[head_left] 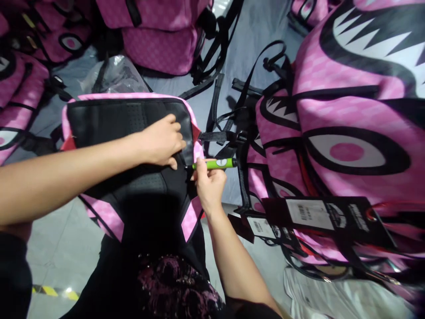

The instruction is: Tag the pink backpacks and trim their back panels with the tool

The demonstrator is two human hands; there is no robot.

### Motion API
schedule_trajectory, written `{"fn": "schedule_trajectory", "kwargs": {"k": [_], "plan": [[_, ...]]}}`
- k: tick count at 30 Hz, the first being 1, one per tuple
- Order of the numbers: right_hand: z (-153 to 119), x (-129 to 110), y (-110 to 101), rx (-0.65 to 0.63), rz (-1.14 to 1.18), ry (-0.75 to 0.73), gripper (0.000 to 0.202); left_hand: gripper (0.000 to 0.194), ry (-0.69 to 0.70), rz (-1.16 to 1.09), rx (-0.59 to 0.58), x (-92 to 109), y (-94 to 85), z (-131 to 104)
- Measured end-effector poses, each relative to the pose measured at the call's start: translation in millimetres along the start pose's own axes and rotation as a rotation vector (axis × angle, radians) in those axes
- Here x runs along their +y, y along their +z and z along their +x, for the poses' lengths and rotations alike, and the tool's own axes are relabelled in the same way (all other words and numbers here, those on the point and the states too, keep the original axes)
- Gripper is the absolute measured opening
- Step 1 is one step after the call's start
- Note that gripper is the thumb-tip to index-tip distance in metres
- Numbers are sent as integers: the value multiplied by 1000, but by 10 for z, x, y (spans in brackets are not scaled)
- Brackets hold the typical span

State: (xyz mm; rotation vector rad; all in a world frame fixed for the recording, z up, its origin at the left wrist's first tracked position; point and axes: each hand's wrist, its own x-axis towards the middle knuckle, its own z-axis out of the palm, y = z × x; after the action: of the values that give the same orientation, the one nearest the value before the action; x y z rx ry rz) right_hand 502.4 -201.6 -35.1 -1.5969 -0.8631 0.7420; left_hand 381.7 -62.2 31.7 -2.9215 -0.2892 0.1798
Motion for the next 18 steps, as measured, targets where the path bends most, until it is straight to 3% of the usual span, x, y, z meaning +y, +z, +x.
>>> {"fn": "schedule_trajectory", "kwargs": {"k": [2, 4, 8, 11, 13, 16, 18], "plan": [[-97, -54, -21, 32, 109, -62, 33, 42, -43, 13, -73, -15, -242, -46], [-232, -167, -75, 33, 192, -217, 27, 40, -85, 4, -74, 80, -554, -193], [-530, -601, -334, -58, 141, -678, 39, 43, -236, -32, 31, 495, -1248, -653], [-620, -901, -564, -103, 0, -946, 46, 45, -358, -115, 130, 824, -1505, -894], [-573, -935, -645, -163, -76, -989, 45, 46, -448, -166, 191, 997, -1400, -935], [-393, -715, -605, -332, -153, -944, 40, 42, -536, -242, 201, 1119, -926, -874], [-274, -511, -499, -400, -209, -923, 37, 34, -492, -323, 168, 1085, -621, -845]]}}
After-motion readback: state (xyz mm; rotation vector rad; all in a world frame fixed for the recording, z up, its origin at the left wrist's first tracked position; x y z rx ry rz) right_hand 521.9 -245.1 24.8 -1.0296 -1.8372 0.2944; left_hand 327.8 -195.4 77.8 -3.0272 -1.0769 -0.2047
